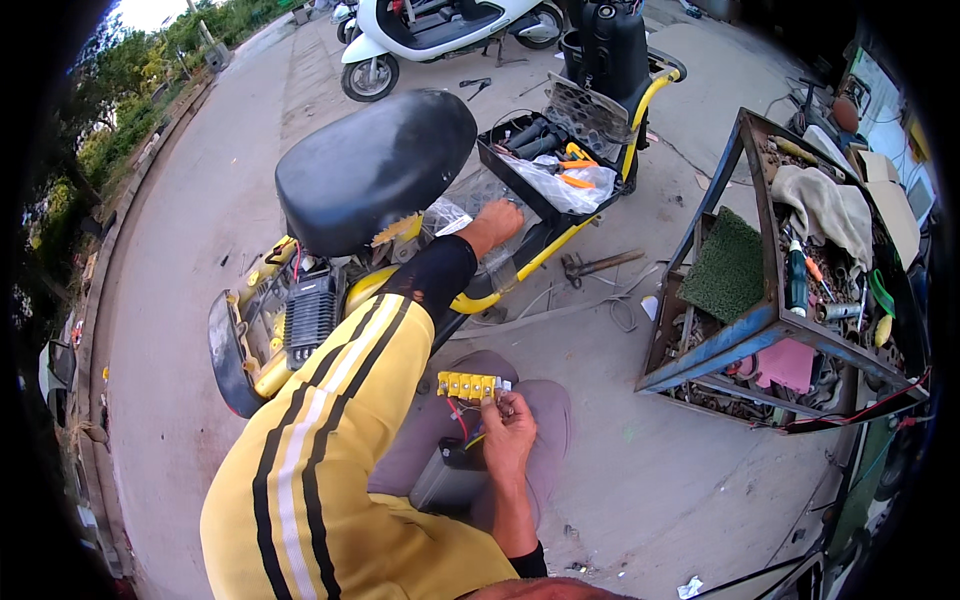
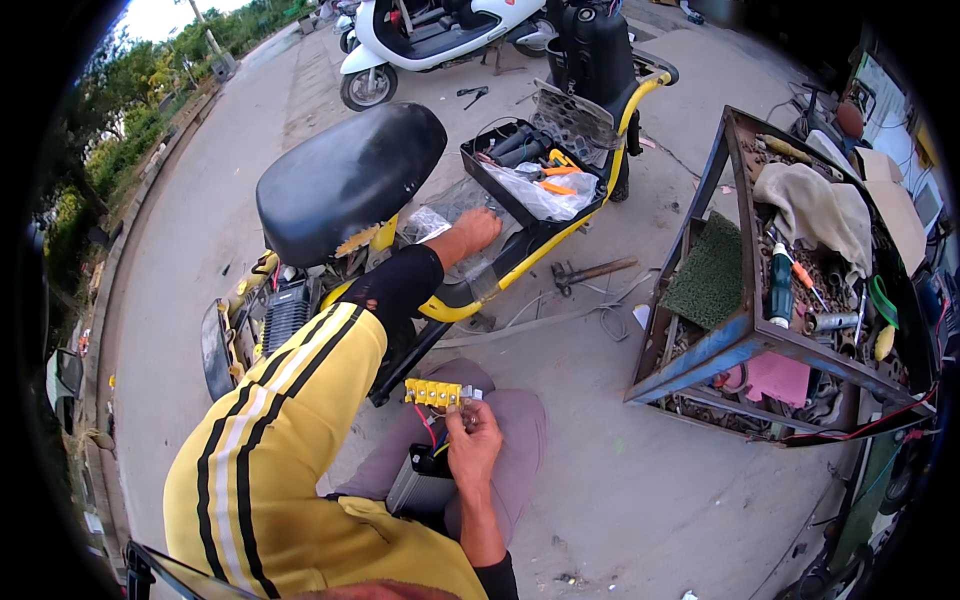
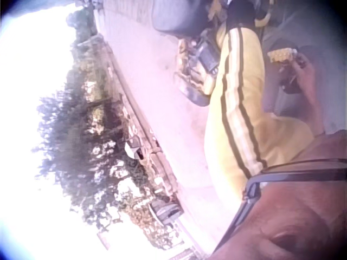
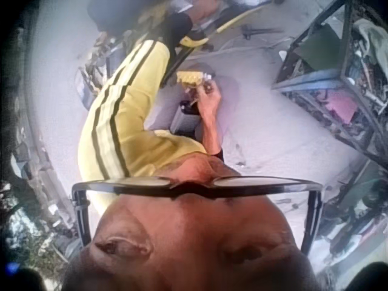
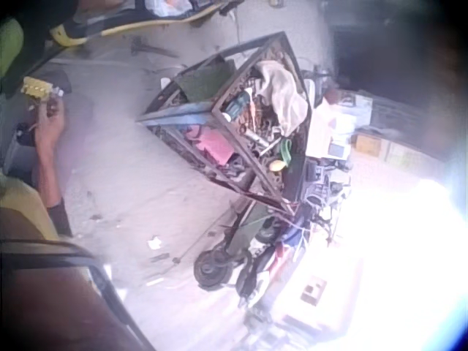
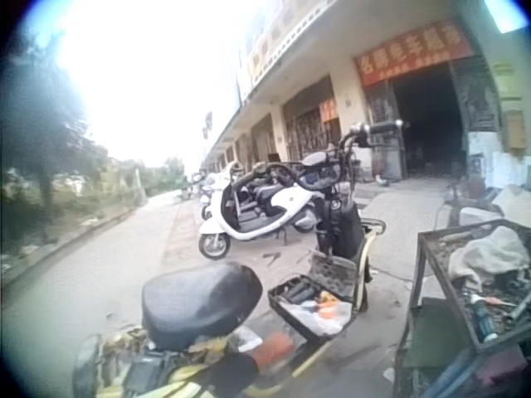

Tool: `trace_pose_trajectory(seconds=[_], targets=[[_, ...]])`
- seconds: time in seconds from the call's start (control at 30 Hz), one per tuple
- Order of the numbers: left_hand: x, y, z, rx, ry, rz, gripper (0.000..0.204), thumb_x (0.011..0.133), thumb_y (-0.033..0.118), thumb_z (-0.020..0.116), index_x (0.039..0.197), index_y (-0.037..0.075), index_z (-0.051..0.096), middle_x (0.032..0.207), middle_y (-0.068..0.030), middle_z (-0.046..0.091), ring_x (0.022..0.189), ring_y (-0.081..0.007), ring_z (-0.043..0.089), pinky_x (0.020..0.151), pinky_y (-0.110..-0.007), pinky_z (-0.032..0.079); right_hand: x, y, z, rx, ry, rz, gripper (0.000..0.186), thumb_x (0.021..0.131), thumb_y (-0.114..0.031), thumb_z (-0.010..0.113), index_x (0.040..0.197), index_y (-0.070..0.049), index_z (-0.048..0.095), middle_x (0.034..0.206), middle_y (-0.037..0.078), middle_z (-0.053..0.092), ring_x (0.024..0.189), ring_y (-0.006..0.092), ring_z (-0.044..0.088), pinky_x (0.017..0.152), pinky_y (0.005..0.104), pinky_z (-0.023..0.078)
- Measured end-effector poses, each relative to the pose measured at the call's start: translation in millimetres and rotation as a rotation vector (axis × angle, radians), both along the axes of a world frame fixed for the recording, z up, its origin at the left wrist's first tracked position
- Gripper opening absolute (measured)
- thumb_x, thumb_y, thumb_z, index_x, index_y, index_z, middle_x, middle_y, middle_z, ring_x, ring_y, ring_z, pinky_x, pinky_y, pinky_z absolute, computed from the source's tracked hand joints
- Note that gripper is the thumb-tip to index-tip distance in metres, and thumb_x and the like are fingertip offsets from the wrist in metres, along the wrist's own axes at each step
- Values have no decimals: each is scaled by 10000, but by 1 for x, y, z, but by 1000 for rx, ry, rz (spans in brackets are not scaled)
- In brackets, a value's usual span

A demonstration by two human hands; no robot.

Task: The person sits on the ground and connects multiple colored wires to a yellow terminal block. They then use a screwdriver to tighten the terminals and secure the connections on the scooter's electrical system.

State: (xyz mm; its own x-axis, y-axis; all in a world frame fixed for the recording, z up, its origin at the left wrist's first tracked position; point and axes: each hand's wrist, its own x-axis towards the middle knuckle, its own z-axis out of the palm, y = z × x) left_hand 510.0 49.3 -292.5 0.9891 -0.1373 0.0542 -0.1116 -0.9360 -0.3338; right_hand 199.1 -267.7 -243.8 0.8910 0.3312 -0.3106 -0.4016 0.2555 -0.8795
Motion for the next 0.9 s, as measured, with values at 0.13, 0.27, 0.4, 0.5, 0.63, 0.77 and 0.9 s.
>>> trace_pose_trajectory(seconds=[0.13,0.27,0.4,0.5,0.63,0.77,0.9], targets=[[3,-40,24,-53,-29,-42,229,981,169,529,981,35,714,1024,-165,752,1021,-330,720,811,-453,608,2,-1,10,-122,17,2,121,991,-82,704,1065,9,673,840,-10,694,637,25,536,546,219,424],[-26,-77,79,-30,143,-48,178,929,164,606,965,76,756,1013,-151,786,966,-342,766,776,-474,622,1,13,6,-21,12,31,98,1003,-87,677,1036,5,684,818,15,709,580,29,511,502,222,403],[-76,-125,145,-91,229,1,240,935,153,603,1054,69,794,1107,-180,779,1054,-355,758,851,-470,619,-5,20,5,43,22,36,126,1007,-100,672,1041,20,690,797,45,724,527,29,480,430,224,358],[-116,-149,193,-122,270,8,280,940,156,628,1172,85,769,1236,-154,752,1149,-319,732,891,-481,598,-6,19,-4,28,-11,-5,154,1004,-103,674,1069,36,693,796,55,728,514,31,479,389,220,334],[-185,-154,252,-209,103,-73,175,837,52,658,978,37,761,989,-187,772,990,-349,759,809,-465,609,-8,25,-7,33,-56,-16,210,986,-94,695,1143,45,698,824,59,733,531,32,486,427,215,359],[-254,-183,279,-474,-54,-222,131,792,15,650,913,1,696,918,-200,733,941,-395,723,778,-499,567,-6,6,-9,13,-63,-90,260,960,-59,710,1197,47,698,774,28,690,558,40,507,491,204,395],[-346,-185,286,-898,-142,-306,100,816,39,647,877,-22,597,845,-174,670,838,-402,660,764,-504,517,-16,3,14,-34,-40,-26,273,953,-104,728,1181,45,704,779,29,693,558,48,510,486,209,390]])
